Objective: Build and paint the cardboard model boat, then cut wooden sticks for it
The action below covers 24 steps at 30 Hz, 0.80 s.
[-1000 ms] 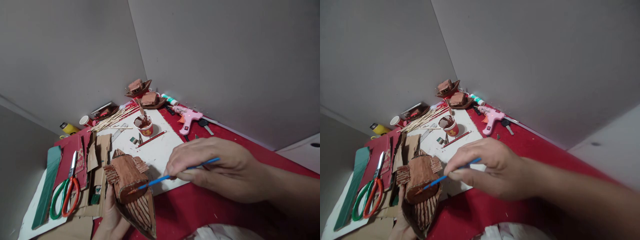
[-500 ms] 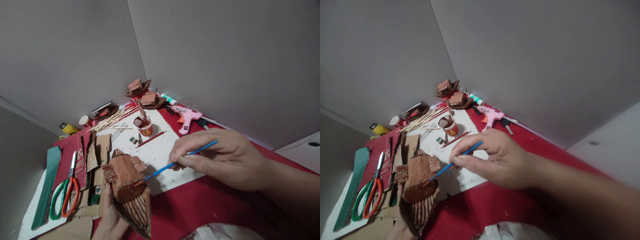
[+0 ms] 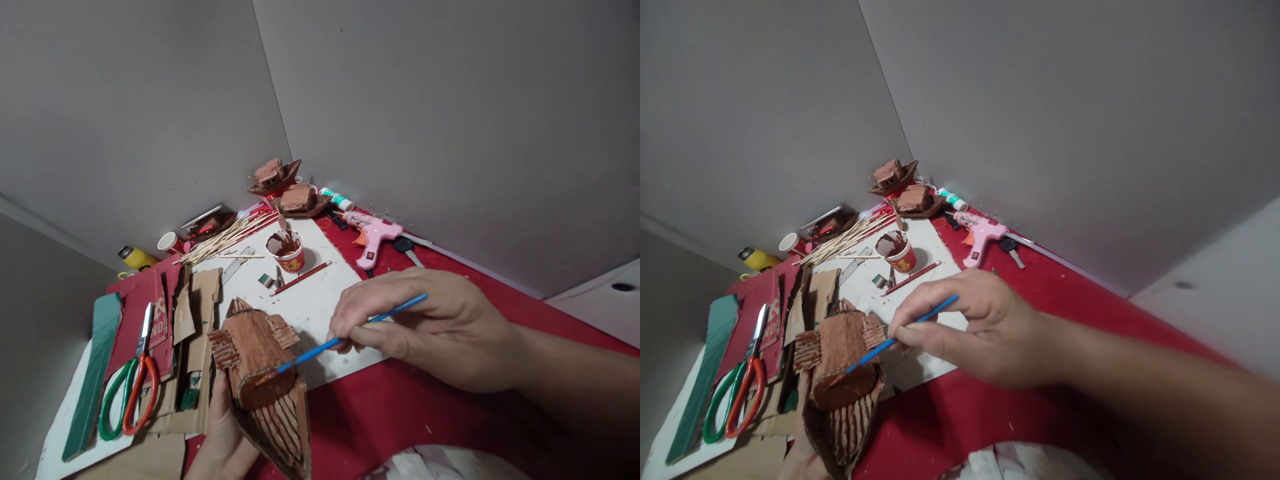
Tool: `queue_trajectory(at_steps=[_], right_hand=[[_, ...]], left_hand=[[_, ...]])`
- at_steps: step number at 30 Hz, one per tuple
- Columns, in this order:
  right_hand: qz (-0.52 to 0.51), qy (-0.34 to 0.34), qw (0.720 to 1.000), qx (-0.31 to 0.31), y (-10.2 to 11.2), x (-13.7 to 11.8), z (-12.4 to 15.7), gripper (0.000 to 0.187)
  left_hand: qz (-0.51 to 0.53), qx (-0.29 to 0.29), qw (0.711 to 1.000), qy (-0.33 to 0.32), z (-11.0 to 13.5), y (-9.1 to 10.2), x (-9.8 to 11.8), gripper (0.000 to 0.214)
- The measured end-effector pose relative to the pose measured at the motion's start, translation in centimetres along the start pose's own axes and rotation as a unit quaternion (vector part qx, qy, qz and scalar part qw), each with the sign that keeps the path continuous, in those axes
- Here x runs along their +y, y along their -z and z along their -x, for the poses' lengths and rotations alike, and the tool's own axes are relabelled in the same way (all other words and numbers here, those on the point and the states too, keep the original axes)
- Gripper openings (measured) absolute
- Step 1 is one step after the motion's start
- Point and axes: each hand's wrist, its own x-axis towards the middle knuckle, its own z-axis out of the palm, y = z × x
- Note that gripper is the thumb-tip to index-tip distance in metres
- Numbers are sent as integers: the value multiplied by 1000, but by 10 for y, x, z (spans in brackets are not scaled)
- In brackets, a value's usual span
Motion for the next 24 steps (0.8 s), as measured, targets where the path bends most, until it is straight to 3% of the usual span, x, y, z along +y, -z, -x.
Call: queue_trajectory(at_steps=[6, 11, 15, 24], right_hand=[[10, -10, 999, 39, 4, 0, 0, 7], [-2, -4, 1000, -22, 2, 0, -1, 8], [45, -12, 999, -20, 7, -4, -2, 9], [62, 0, 995, -84, 11, -3, 0, 9]], left_hand=[[-5, -16, 1000, -2, 0, -2, 5, 52], [-7, -20, 1000, -9, -2, -1, -1, 54], [-8, -21, 1000, -18, -1, 0, -1, 54], [-15, -23, 1000, -1, 2, 2, 5, 51]])
